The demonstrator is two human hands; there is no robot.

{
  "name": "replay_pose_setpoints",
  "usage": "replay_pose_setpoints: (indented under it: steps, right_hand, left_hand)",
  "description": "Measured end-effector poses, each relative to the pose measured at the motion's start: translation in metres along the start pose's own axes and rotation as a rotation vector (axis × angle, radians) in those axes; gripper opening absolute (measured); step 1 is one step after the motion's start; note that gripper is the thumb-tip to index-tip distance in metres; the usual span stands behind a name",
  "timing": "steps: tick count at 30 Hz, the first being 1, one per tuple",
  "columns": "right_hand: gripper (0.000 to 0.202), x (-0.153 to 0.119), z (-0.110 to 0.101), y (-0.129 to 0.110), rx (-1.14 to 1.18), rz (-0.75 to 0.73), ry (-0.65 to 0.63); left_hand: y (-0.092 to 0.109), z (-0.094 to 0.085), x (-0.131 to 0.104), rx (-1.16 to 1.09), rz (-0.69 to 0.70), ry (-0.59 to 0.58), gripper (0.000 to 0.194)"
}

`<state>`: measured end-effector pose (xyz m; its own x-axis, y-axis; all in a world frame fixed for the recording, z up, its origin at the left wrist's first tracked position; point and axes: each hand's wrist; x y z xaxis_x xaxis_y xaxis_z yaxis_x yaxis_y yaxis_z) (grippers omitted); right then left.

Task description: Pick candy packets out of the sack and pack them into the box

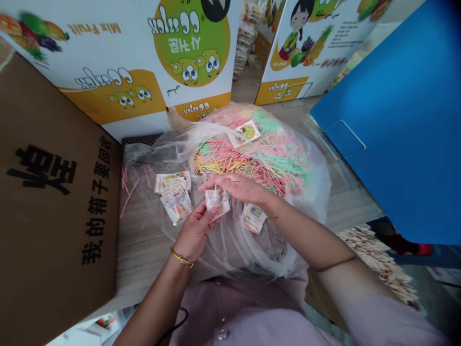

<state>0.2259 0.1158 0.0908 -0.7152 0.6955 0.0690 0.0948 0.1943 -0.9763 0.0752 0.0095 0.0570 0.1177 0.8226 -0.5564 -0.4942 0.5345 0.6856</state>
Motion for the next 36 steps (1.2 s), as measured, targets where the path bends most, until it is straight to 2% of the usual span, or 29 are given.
replay_pose_setpoints:
  steps: [3,7,9,11,15,16,17,18,20,22,23,24,27,28,29,32,34,36]
  right_hand:
    - [0.044,-0.001,-0.003,-0.003,-0.027,-0.011,0.034]
    - [0.037,0.000,-0.001,-0.003,-0.153,0.001,-0.076]
    - [0.040,0.001,0.000,-0.002,-0.209,0.029,-0.051]
    - [0.045,0.002,0.001,-0.003,-0.207,0.021,0.056]
    - [0.042,0.005,-0.002,-0.010,-0.365,-0.112,0.476]
    - [0.043,0.005,-0.002,-0.012,-0.427,-0.144,0.532]
    - [0.045,0.004,0.000,-0.014,-0.467,-0.165,0.523]
    - [0.046,0.004,0.003,-0.015,-0.481,-0.171,0.436]
    - [0.038,0.003,0.014,-0.016,-0.480,-0.137,0.126]
    - [0.026,0.006,0.029,-0.014,-0.505,-0.079,-0.125]
    - [0.024,0.009,0.037,-0.013,-0.529,-0.055,-0.175]
    - [0.023,0.014,0.045,-0.011,-0.554,-0.041,-0.187]
    - [0.023,0.035,0.069,-0.002,-0.615,-0.044,-0.198]
    - [0.022,0.043,0.076,0.002,-0.638,-0.050,-0.214]
    - [0.021,0.050,0.081,0.006,-0.660,-0.061,-0.218]
    - [0.017,0.061,0.081,0.013,-0.693,-0.115,-0.109]
    - [0.014,0.053,0.063,0.012,-0.691,-0.121,0.041]
    - [0.016,0.028,0.033,0.010,-0.709,-0.055,0.212]
  left_hand:
    - [-0.001,-0.005,0.001,-0.012,-0.017,0.005,0.031]
    - [0.000,-0.008,-0.002,-0.042,-0.021,0.002,0.034]
    - [0.001,-0.008,-0.005,-0.052,-0.006,0.008,0.032]
    - [0.002,-0.008,-0.008,-0.060,0.003,0.015,0.030]
    - [0.002,-0.010,-0.012,-0.071,0.027,0.022,0.030]
    - [0.002,-0.011,-0.013,-0.068,0.039,0.022,0.031]
    - [0.001,-0.013,-0.014,-0.060,0.054,0.028,0.034]
    - [0.000,-0.016,-0.015,-0.045,0.072,0.039,0.037]
    - [-0.004,-0.023,-0.019,0.011,0.100,0.068,0.043]
    - [-0.008,-0.035,-0.025,0.120,0.135,0.120,0.046]
    - [-0.009,-0.043,-0.030,0.205,0.178,0.179,0.047]
    - [-0.011,-0.052,-0.035,0.317,0.246,0.266,0.047]
    - [-0.014,-0.077,-0.049,0.773,0.590,0.632,0.043]
    - [-0.015,-0.084,-0.052,0.933,0.686,0.665,0.040]
    - [-0.016,-0.089,-0.053,1.086,0.753,0.630,0.037]
    - [-0.022,-0.096,-0.046,1.431,0.823,0.370,0.037]
    - [-0.027,-0.097,-0.038,1.560,0.820,0.294,0.037]
    - [-0.030,-0.098,-0.032,1.619,0.829,0.296,0.034]
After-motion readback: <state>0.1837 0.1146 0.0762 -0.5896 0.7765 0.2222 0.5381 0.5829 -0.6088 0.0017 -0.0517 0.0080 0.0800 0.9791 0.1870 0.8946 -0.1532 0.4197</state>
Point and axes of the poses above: each hand's wrist, its own x-axis towards the middle knuckle, its own z-axis out of the palm, y = z × x, and after that the axes turned 9 degrees about -z, right-handed
